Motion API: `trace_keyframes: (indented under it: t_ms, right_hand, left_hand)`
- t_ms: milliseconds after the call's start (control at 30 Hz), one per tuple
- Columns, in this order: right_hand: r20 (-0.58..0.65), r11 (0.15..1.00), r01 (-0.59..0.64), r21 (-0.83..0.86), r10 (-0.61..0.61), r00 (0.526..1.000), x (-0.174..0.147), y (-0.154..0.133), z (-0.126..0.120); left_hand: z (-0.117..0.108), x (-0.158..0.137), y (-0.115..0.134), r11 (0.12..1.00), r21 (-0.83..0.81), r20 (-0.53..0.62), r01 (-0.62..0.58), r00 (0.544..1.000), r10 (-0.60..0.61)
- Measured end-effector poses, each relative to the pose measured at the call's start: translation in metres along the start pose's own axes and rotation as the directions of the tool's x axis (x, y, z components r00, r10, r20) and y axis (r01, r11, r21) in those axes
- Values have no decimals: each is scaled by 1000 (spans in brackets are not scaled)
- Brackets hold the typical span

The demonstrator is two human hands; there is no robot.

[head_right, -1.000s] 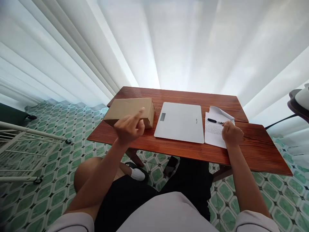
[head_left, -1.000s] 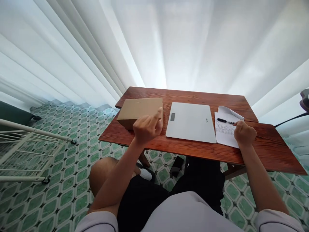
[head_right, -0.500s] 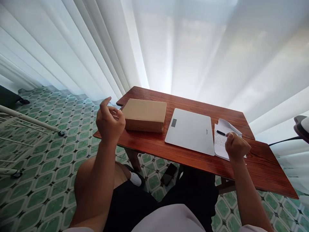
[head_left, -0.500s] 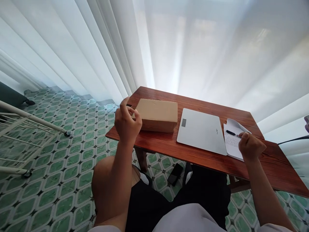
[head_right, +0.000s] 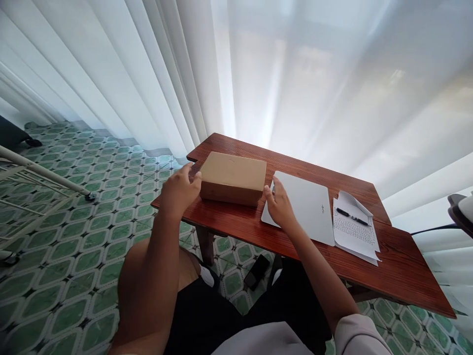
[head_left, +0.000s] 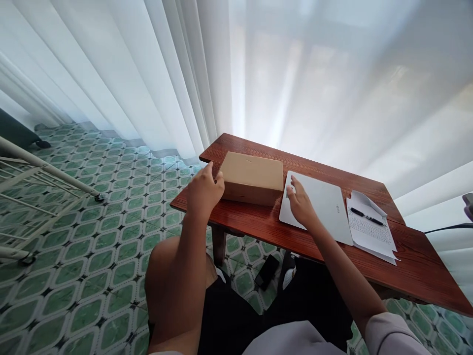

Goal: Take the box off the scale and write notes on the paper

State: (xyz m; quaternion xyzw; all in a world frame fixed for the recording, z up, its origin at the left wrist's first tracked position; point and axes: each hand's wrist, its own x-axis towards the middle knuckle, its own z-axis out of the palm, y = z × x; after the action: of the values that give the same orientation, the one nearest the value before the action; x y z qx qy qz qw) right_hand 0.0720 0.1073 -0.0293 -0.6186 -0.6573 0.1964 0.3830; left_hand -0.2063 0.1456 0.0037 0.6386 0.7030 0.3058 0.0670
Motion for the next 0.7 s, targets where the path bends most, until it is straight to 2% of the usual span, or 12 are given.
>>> trace_keyframes:
  t_ms: [133,233,467,700]
  right_hand:
    - [110,990,-120,75,111,988,1,-7,20]
    - [160,990,-105,91,90,983,-1,-10,26]
    - [82,997,1,73,-7,997,-3,-10,33]
    - [57,999,-35,11,34,998,-3,-13,28]
  left_hand:
    - [1,-1,2,998,40,126,57,990,-61]
    - [4,-2,6,995,71,173,69,982,-81]
    - [15,-5,14,994,108,99,32,994,-43]
    - [10,-6,14,996,79,92,29,995,-37]
